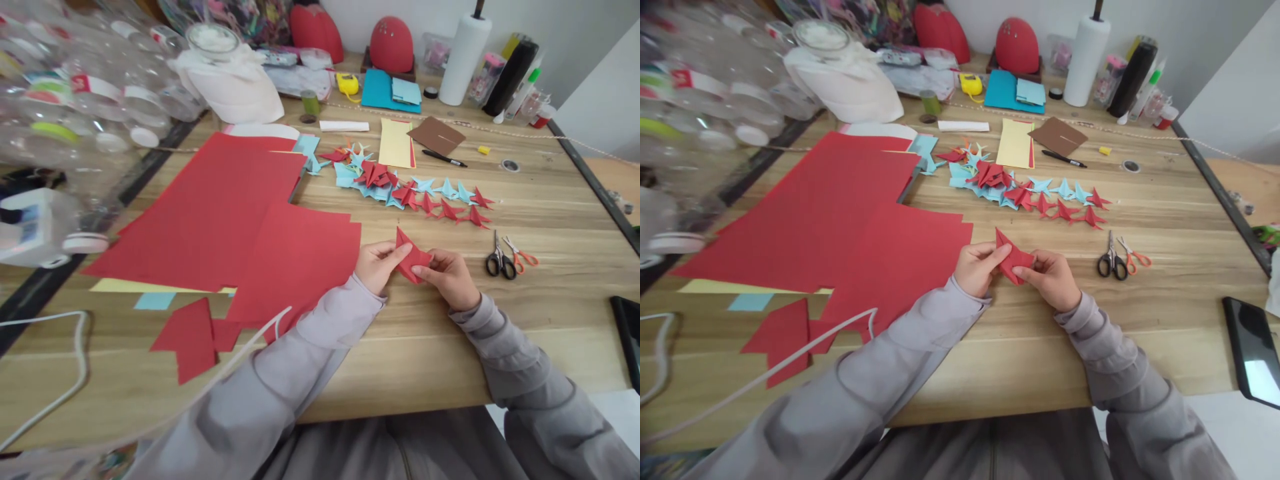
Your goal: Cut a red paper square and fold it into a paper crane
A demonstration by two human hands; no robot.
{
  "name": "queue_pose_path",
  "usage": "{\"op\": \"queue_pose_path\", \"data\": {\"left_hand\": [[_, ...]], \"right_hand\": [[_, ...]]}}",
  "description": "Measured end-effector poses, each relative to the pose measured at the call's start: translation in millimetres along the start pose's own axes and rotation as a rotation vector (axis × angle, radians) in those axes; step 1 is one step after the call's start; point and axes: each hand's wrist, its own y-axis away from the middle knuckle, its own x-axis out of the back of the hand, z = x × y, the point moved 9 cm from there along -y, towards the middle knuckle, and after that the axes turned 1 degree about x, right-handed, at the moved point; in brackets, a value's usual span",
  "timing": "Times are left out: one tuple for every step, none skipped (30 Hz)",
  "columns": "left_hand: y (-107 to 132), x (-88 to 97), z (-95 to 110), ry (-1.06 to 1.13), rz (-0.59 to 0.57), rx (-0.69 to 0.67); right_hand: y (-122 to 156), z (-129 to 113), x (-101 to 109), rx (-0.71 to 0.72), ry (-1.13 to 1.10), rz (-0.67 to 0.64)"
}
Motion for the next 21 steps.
{"op": "queue_pose_path", "data": {"left_hand": [[0, -1.1, 1, 0.006, -0.011, -0.004], [0, -2.1, 2, 0.019, -0.021, -0.014], [-1, -3.0, 3, 0.032, -0.030, -0.028], [-1, -2.7, 4, 0.051, -0.027, -0.041], [-1, -2.6, 3, 0.077, -0.029, -0.041], [-2, -3.1, 1, 0.106, -0.037, -0.029], [-2, -3.3, -3, 0.121, -0.044, -0.009], [-3, -2.2, -5, 0.123, -0.036, -0.003], [-3, -0.6, -6, 0.118, -0.022, 0.000], [-3, 1.0, -7, 0.101, -0.010, 0.000], [-3, 1.6, -7, 0.078, -0.006, -0.001], [-2, 1.6, -6, 0.054, -0.009, -0.011], [-2, -0.8, -4, 0.024, -0.036, -0.020], [-1, -3.3, -1, -0.001, -0.064, -0.039], [-1, -5.2, 2, -0.026, -0.084, -0.059], [0, -7.2, 6, -0.054, -0.102, -0.080], [0, -8.3, 10, -0.082, -0.109, -0.103], [0, -9.0, 13, -0.111, -0.109, -0.125], [0, -9.2, 16, -0.140, -0.102, -0.143], [0, -8.9, 19, -0.167, -0.090, -0.156], [-1, -8.5, 21, -0.194, -0.077, -0.166]], "right_hand": [[0, 1, 2, 0.009, -0.007, 0.018], [-1, 1, 3, 0.015, -0.016, 0.038], [-1, 2, 5, 0.022, -0.028, 0.058], [-1, 3, 7, 0.028, -0.039, 0.074], [-2, 4, 8, 0.034, -0.048, 0.083], [-2, 5, 9, 0.041, -0.053, 0.090], [-3, 5, 9, 0.049, -0.058, 0.098], [-4, 5, 10, 0.056, -0.062, 0.105], [-4, 5, 11, 0.062, -0.068, 0.113], [-5, 4, 11, 0.067, -0.071, 0.117], [-5, 4, 12, 0.071, -0.076, 0.119], [-6, 4, 12, 0.074, -0.080, 0.120], [-7, 3, 12, 0.081, -0.090, 0.123], [-7, 3, 12, 0.089, -0.103, 0.124], [-8, 2, 12, 0.097, -0.122, 0.125], [-9, 3, 11, 0.100, -0.136, 0.121], [-9, 4, 10, 0.097, -0.142, 0.109], [-10, 4, 9, 0.097, -0.147, 0.108], [-11, 5, 9, 0.097, -0.146, 0.105], [-12, 6, 8, 0.092, -0.141, 0.098], [-12, 7, 7, 0.089, -0.135, 0.095]]}}
